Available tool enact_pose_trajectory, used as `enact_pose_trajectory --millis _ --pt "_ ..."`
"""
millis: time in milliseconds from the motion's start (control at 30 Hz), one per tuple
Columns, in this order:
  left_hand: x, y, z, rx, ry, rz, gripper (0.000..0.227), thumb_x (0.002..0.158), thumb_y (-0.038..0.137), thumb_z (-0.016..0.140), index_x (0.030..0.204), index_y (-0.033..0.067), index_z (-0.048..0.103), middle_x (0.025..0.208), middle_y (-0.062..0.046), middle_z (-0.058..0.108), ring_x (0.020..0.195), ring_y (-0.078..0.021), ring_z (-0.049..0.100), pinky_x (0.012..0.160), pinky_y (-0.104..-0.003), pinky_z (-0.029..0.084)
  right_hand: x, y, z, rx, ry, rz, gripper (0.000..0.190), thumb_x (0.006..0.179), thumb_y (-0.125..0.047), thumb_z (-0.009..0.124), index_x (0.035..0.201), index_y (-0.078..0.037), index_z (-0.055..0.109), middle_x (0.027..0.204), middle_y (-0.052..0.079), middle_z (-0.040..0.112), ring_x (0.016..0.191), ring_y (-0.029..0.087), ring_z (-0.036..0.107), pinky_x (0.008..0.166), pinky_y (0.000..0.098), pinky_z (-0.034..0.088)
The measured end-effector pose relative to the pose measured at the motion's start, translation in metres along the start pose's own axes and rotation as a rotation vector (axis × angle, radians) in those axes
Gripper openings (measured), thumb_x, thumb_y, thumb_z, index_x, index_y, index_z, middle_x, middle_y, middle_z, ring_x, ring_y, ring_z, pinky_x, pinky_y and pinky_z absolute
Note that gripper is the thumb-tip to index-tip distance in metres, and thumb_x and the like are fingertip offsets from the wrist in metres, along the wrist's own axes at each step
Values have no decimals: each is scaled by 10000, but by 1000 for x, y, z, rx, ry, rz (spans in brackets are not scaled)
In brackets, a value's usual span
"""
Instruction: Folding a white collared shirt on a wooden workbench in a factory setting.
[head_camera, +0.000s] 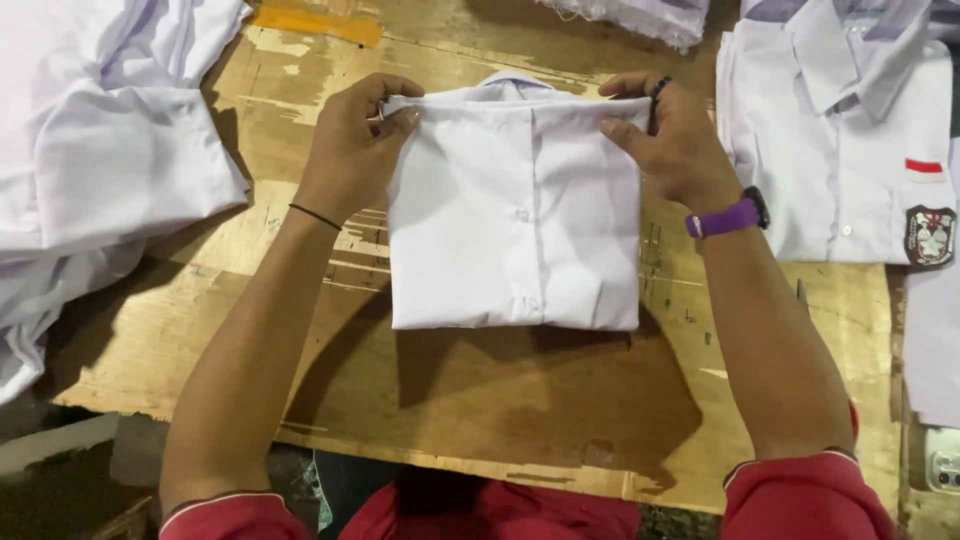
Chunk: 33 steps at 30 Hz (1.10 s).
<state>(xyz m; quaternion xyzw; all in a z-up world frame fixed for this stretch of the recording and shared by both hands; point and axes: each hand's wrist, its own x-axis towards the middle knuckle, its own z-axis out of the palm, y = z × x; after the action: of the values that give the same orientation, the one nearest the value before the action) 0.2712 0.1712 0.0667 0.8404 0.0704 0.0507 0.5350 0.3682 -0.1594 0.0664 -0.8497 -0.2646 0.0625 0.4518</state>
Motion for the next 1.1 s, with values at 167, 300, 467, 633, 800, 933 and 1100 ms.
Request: enact_pose_trajectory --millis 167,300,467,633,800,933,1100 --pt "18 -14 7 112 91 87 170 1051 89 580 1189 132 668 808 19 574 625 -88 398 576 -258 354 21 20 19 -8 103 20 263 978 -100 670 1237 -129 629 1213 31 633 1071 171 597 903 316 487" --pt "29 -27 13 166 143 141 139 1049 117 586 1170 118 656 805 -8 632 620 -110 451 573 -298 382 28 30 29 -12 151 31 262 993 -78 661 1244 -144 622 1257 14 624 1091 172 582 940 312 461" --pt "31 -40 19 300 186 187 155 1047 207 590 1155 107 638 924 -83 745 773 -261 658 679 -397 496 33 45 37 -133 141 69 310 1013 -178 634 1313 -119 586 1285 68 611 1140 253 562 957 398 435" --pt "31 -49 17 311 232 135 277 1031 230 654 1271 111 586 1101 -114 751 789 -276 716 713 -440 532 34 53 43 -153 200 104 306 1034 -221 672 1304 -118 573 1170 75 602 1000 228 559 857 387 472" --pt "-29 -10 -11 169 223 71 387 1039 132 645 1350 53 429 1219 -173 618 854 -220 715 687 -296 670 -8 22 16 -175 341 76 305 1056 -82 654 1318 -49 501 1227 158 587 969 245 588 794 332 531" --pt "-109 16 -26 111 -25 -310 476 1019 405 470 1391 110 498 1040 -95 627 803 -200 679 549 -272 519 -87 -18 -6 75 190 506 199 1126 -206 490 1239 -72 584 1065 43 598 745 128 542 648 259 491" --pt "-164 6 -1 -215 -231 -501 556 967 339 557 1472 118 482 675 -107 724 437 -140 564 395 -268 461 -166 3 11 210 -126 663 764 844 -535 563 1501 -147 519 765 139 719 547 149 552 487 251 414"
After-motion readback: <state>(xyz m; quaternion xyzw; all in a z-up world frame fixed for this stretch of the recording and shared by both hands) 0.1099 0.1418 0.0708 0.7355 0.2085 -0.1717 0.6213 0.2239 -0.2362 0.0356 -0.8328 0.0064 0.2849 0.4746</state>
